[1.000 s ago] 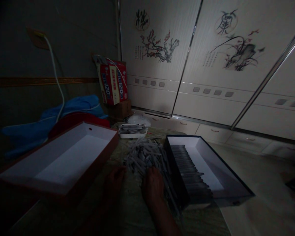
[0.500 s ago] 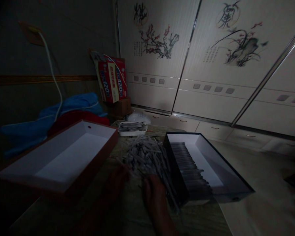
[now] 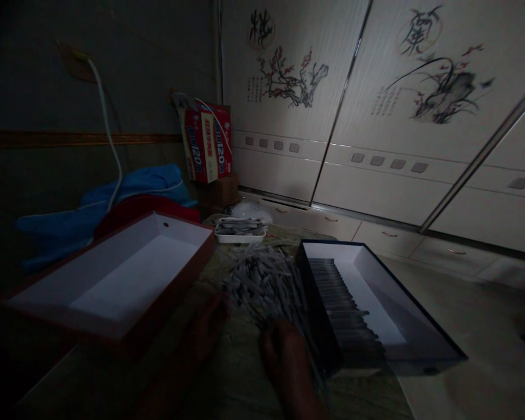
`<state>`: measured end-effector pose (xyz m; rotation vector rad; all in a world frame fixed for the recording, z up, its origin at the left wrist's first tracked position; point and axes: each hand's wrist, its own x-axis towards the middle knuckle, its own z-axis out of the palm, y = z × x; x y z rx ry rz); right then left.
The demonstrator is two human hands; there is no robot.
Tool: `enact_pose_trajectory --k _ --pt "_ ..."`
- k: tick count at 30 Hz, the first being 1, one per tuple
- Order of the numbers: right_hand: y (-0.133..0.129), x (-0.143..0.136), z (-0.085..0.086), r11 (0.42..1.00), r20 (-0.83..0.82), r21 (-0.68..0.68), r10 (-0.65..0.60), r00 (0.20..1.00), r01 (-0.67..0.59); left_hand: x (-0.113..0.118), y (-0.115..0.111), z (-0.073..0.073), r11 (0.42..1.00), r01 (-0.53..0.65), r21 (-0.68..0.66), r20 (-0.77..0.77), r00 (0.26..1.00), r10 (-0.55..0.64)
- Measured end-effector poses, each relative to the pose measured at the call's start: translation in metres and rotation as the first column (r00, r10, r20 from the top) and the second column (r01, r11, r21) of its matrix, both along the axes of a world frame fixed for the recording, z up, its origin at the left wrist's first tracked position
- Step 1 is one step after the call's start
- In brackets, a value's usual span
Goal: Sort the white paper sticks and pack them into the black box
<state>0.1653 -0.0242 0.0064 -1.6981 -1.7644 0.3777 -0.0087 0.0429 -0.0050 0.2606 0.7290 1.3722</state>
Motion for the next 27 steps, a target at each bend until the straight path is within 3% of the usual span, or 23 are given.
enact_pose_trajectory --k 3,7,10,12,14,17,20,23,27 --pt "-0.005 0.002 0.008 1.000 -0.371 0.010 0.009 0.929 -0.006 0.004 -0.002 0.009 0.997 -0.018 -0.077 0.073 0.997 0.024" --pt "-0.007 -0.004 0.002 0.999 -0.792 -0.037 -0.048 0.609 0.032 0.012 -0.006 0.017 0.989 -0.021 -0.148 0.118 0.992 0.038" --pt "-0.004 -0.007 -0.007 0.993 -0.913 -0.110 -0.116 0.390 0.038 0.021 -0.013 0.021 0.990 0.036 -0.135 0.081 0.996 -0.026" --pt "-0.003 -0.005 -0.011 0.992 -0.935 -0.106 -0.120 0.333 0.062 0.028 -0.020 0.020 0.989 0.095 -0.116 0.043 0.995 -0.090" --pt "-0.004 -0.001 -0.011 0.992 -0.916 -0.072 -0.107 0.388 0.104 0.033 -0.026 0.016 0.986 0.102 -0.130 0.034 0.995 -0.098" --pt "-0.011 0.006 -0.008 0.974 -0.817 -0.036 -0.157 0.555 0.222 0.040 -0.032 0.004 0.983 0.060 -0.171 0.036 0.998 -0.055" --pt "-0.020 0.008 -0.007 0.945 -0.732 0.034 -0.199 0.651 0.327 0.043 -0.034 -0.009 0.993 0.038 -0.111 -0.038 0.998 -0.043" --pt "-0.026 0.003 -0.009 0.933 -0.650 0.148 -0.158 0.743 0.327 0.044 -0.033 -0.015 0.998 0.063 -0.023 -0.136 0.989 -0.065" --pt "-0.030 -0.006 -0.008 0.925 -0.504 0.268 -0.104 0.857 0.269 0.041 -0.037 -0.009 0.996 0.075 0.052 -0.269 0.961 -0.059"
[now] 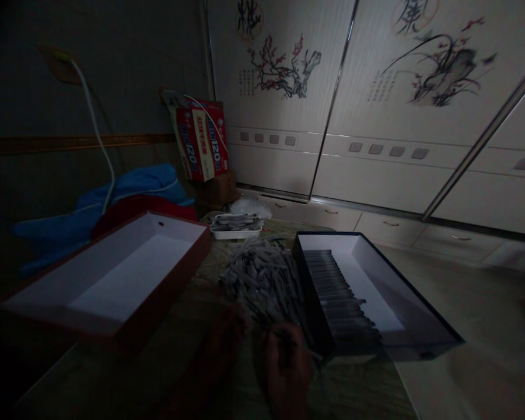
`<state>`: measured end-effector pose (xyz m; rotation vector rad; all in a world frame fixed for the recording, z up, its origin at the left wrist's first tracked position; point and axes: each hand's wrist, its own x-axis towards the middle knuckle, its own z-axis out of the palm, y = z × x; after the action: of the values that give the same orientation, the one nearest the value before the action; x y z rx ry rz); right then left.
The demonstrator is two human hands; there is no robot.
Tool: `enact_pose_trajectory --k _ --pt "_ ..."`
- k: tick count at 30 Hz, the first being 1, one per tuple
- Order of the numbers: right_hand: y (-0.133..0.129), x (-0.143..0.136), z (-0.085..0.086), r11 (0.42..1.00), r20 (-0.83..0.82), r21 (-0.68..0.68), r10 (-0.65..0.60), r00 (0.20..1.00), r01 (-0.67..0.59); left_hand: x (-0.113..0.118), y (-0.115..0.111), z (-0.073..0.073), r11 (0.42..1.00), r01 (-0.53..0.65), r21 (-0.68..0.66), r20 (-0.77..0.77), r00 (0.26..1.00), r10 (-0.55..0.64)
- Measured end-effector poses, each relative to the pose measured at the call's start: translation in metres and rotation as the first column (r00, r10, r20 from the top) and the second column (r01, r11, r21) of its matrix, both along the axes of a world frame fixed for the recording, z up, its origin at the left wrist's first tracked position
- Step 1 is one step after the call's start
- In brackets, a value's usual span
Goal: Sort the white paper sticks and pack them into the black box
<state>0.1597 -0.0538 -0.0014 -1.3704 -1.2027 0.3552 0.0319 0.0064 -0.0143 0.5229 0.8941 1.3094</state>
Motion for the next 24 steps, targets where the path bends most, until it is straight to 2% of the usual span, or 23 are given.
enact_pose_trajectory --k 2,3,4,7,12,15,20,22,24 --pt "0.000 -0.003 0.002 1.000 0.062 0.002 0.010 0.998 -0.010 -0.003 -0.004 0.007 0.999 0.008 0.035 -0.063 0.998 -0.006" --pt "0.000 -0.003 0.003 1.000 0.084 -0.005 0.019 0.996 -0.019 -0.005 -0.006 0.010 0.995 0.060 0.081 -0.163 0.985 -0.046" --pt "0.000 -0.003 0.003 1.000 0.098 -0.005 0.022 0.995 -0.022 -0.006 -0.008 0.014 0.992 0.059 0.109 -0.229 0.973 -0.032" --pt "0.000 -0.002 0.003 0.999 0.100 0.036 0.007 0.995 -0.011 -0.007 -0.012 0.022 0.991 0.029 0.129 -0.283 0.959 0.008" --pt "0.000 -0.001 0.001 0.996 0.097 0.084 -0.035 0.995 0.027 -0.004 -0.012 0.024 1.000 0.025 0.006 -0.098 0.995 -0.025" --pt "-0.001 -0.002 0.002 0.998 0.085 0.060 -0.030 0.996 0.025 -0.002 -0.008 0.020 0.999 0.026 -0.040 -0.028 0.999 -0.027" --pt "-0.001 -0.006 0.004 1.000 0.044 -0.005 -0.013 0.999 0.013 -0.005 -0.009 0.014 0.999 0.037 -0.003 -0.071 0.997 -0.038" --pt "0.001 -0.007 0.005 0.997 0.030 -0.054 0.054 0.998 -0.052 -0.005 -0.012 0.010 0.999 0.040 0.020 -0.102 0.994 -0.038" --pt "0.002 -0.008 0.006 0.987 -0.011 -0.100 0.128 0.992 -0.129 -0.003 -0.012 0.006 0.999 0.043 0.002 -0.044 0.998 -0.043"
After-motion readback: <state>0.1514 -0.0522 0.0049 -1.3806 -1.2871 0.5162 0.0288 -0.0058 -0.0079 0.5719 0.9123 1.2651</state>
